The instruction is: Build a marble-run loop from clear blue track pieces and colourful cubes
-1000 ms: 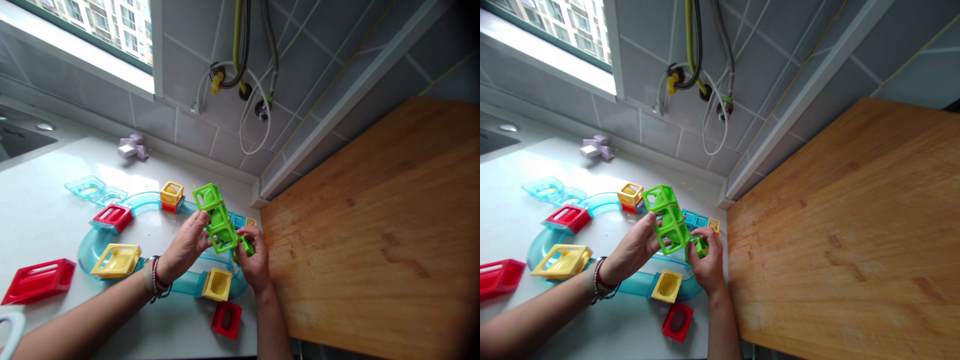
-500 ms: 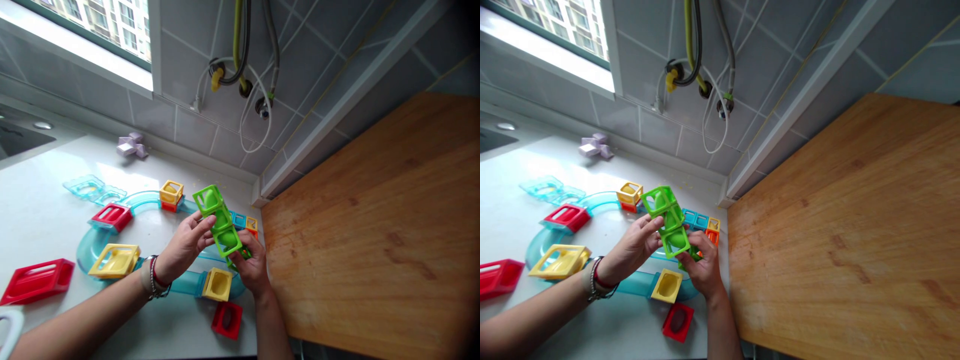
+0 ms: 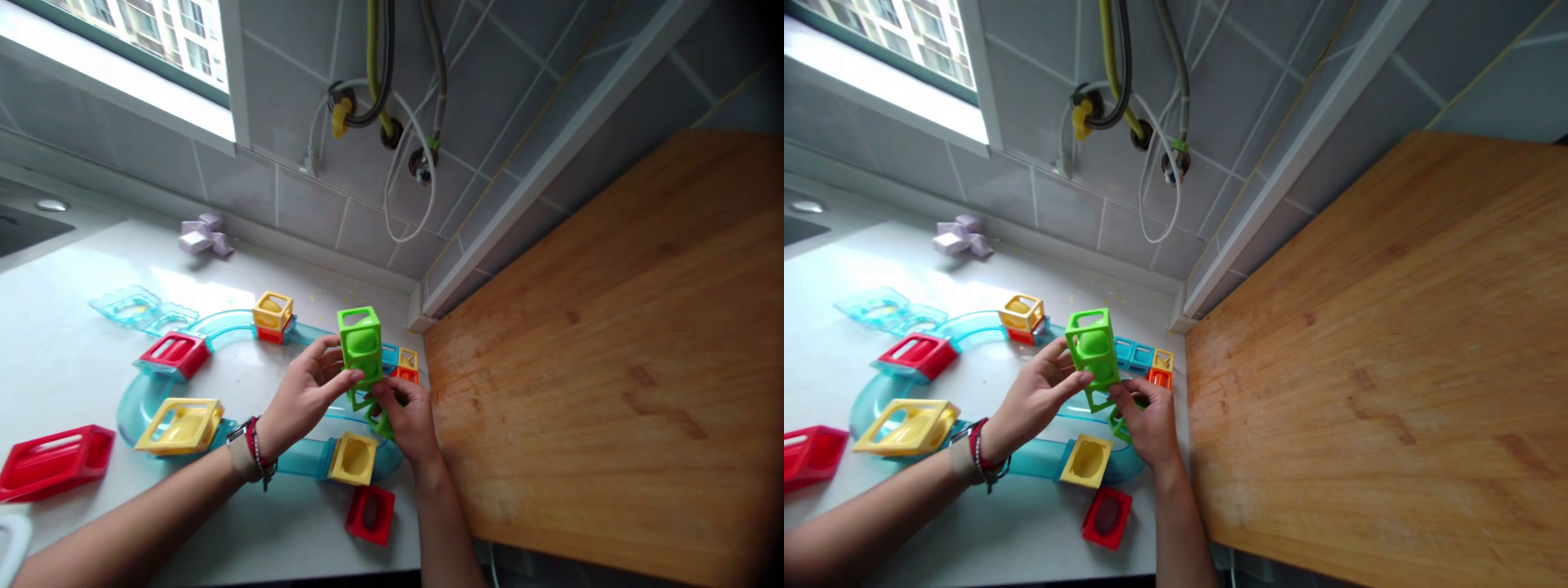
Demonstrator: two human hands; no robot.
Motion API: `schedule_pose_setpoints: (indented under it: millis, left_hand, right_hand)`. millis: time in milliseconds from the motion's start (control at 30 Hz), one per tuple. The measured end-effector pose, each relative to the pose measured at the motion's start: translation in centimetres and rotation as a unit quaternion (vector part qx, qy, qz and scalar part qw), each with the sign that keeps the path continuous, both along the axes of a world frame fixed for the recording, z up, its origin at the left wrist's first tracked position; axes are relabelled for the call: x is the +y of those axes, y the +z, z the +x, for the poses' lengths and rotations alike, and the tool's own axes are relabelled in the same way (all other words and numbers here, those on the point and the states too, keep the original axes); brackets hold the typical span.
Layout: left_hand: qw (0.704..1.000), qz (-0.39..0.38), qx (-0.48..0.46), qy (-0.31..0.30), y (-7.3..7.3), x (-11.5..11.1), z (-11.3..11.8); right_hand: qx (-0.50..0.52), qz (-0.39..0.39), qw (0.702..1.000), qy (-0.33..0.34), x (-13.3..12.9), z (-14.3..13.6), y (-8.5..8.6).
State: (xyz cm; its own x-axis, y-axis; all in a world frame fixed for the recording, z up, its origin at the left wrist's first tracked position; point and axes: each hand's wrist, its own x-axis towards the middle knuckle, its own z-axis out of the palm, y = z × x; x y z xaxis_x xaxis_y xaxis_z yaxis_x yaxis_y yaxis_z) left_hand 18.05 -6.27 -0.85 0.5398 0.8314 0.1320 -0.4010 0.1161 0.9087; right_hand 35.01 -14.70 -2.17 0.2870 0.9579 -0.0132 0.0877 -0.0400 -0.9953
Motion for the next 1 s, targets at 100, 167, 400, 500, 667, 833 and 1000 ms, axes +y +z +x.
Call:
schedule_pose_setpoints:
  millis: [100,167,400,500,667,833,1000]
  left_hand:
    - [0.997,-0.066,-0.007,0.026,0.0,0.5,0.1]
    - [0.992,-0.12,-0.03,0.028,0.1,0.8,0.1]
    - [0.987,-0.155,-0.044,0.029,0.3,0.8,0.1]
    - [0.987,-0.153,-0.036,0.031,0.4,0.6,0.1]
    - [0.988,-0.152,-0.031,0.025,0.3,0.6,0.2]
    - [0.998,-0.063,-0.021,0.011,0.1,0.4,0.1]
    - [1.0,0.017,-0.003,-0.007,0.1,-0.4,0.2]
  right_hand:
    - [-0.007,0.034,0.999,0.017,-0.2,0.0,0.3]
    - [-0.019,0.055,0.998,0.023,-0.4,-0.2,0.4]
    - [0.033,0.057,0.998,0.014,-0.1,-0.5,-0.2]
    - [0.025,0.061,0.998,0.017,-0.1,-0.4,-0.2]
    - [-0.002,0.086,0.996,0.013,-0.3,-0.4,0.3]
    - [0.029,0.056,0.998,0.012,-0.1,-0.7,0.3]
    - [0.052,0.01,0.998,-0.031,0.1,-0.9,-0.1]
